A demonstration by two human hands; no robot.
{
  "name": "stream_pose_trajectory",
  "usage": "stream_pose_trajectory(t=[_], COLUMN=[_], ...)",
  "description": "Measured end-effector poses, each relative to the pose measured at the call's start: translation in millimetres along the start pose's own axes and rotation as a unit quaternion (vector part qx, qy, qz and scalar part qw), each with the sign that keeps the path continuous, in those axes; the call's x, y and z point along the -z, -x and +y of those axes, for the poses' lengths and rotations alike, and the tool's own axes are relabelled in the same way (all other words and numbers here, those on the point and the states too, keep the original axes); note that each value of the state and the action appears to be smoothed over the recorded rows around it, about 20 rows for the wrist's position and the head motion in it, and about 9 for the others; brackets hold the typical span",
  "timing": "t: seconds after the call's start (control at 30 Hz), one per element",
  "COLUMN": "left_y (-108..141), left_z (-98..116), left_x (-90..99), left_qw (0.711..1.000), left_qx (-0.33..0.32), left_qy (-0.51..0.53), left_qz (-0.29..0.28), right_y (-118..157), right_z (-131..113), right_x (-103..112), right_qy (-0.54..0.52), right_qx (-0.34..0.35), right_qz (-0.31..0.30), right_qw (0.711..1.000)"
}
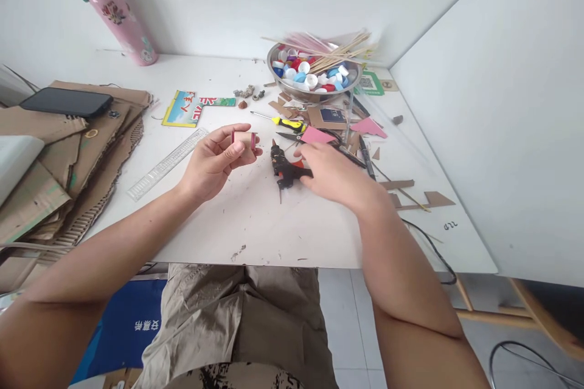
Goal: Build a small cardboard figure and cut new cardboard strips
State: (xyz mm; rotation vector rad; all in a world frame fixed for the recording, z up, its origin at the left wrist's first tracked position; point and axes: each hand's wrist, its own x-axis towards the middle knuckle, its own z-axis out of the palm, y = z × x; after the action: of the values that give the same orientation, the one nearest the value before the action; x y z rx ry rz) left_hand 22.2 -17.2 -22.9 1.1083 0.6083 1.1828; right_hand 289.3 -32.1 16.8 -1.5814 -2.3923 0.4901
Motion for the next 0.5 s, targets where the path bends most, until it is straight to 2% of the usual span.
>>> stream_pose_trajectory(t=[0.13,0.2,0.27,0.37,0.43,0.5], left_y=[0.4,0.4,0.3,0.2,0.4,0.8], left_z=[1.0,1.8,2.7,4.4,6.2,8.6], left_x=[0.3,0.0,-0.4,-0.1,0.4,0.7], left_qw=[1.000,1.000,0.999,0.999,0.998,0.998], left_qx=[-0.008,-0.018,-0.023,-0.024,-0.022,-0.005], left_qy=[-0.005,-0.005,-0.008,-0.016,-0.012,0.001], left_qz=[0.006,0.012,0.022,0.040,0.049,0.055], right_y=[-0.5,-2.2,-2.4,1.3,5.4,8.5], right_z=[-16.3,-21.9,-21.3,-12.3,-6.4,-3.4], right_x=[-14.4,-14.5,-8.9,5.3,12.6,13.6], right_qy=[0.125,0.142,0.117,0.018,-0.052,-0.106], right_qx=[-0.017,-0.031,-0.042,-0.024,0.007,0.042], right_qz=[-0.020,-0.021,-0.002,0.077,0.155,0.205], right_qw=[0.992,0.989,0.992,0.997,0.986,0.972])
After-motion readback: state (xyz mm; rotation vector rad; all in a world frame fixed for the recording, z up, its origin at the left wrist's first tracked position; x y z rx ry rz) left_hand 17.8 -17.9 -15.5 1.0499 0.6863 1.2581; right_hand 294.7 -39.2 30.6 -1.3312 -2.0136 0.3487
